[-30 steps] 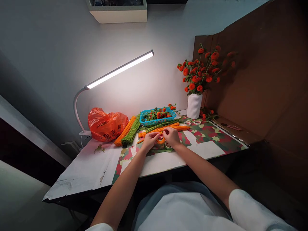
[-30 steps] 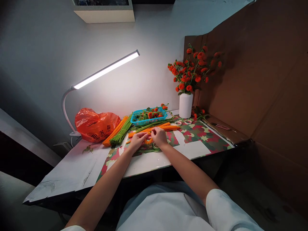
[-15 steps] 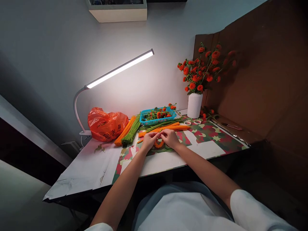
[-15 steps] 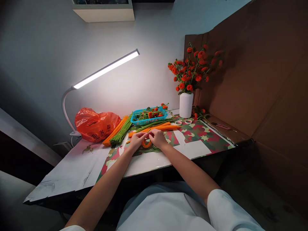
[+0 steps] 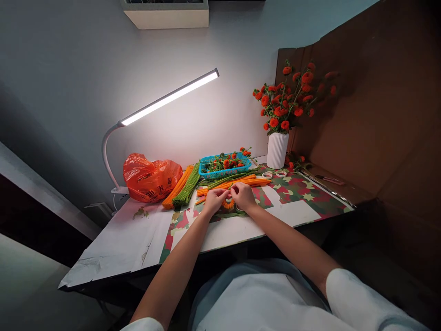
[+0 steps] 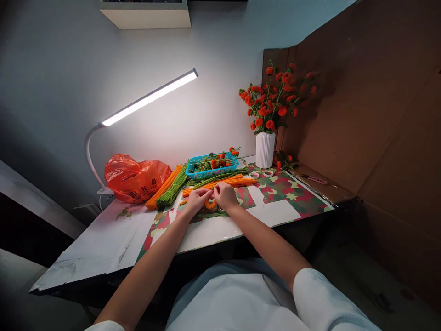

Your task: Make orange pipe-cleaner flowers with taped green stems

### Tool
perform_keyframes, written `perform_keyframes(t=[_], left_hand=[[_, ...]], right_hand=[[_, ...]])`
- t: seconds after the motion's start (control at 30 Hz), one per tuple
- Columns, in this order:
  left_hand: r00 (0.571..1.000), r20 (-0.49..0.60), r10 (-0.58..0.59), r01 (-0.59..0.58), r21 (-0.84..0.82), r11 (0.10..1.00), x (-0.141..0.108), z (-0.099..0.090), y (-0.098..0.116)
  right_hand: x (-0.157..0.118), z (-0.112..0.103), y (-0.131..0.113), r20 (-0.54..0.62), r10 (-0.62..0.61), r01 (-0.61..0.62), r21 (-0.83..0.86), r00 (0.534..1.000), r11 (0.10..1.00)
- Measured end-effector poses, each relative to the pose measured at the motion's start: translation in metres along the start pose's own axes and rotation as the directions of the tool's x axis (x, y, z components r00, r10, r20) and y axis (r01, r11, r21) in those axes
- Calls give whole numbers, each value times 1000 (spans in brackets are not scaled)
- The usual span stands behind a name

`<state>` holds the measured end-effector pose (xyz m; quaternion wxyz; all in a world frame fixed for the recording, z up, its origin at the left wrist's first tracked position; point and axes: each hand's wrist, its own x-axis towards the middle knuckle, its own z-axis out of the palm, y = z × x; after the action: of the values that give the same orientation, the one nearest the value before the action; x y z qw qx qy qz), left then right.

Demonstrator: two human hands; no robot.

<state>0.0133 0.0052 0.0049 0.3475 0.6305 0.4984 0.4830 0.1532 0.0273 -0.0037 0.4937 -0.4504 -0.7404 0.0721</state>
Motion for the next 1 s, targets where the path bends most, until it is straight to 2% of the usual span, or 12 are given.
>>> perform_keyframes(t=[0.53, 0.67, 0.77, 0.9, 1.0], left_hand=[[1000, -4, 1, -1, 38, 999, 0, 2, -1], [1000, -27, -15, 17, 47, 999, 0, -1, -4], [999, -38, -38, 38, 14, 999, 0, -3, -6], [998, -1, -62, 61, -64, 996, 1, -4, -7], [999, 0, -36, 36, -174, 984, 2, -4, -6]], right_hand=[[3, -1, 3, -76, 102, -101, 17, 992, 995], [4, -3, 5, -35, 121, -118, 78, 992, 990], [4, -4, 5, 31, 80, -84, 168, 996, 982], [2, -6, 2, 99, 24, -51, 287, 995, 957], [3, -7, 0, 67, 47, -65, 305, 997, 950]])
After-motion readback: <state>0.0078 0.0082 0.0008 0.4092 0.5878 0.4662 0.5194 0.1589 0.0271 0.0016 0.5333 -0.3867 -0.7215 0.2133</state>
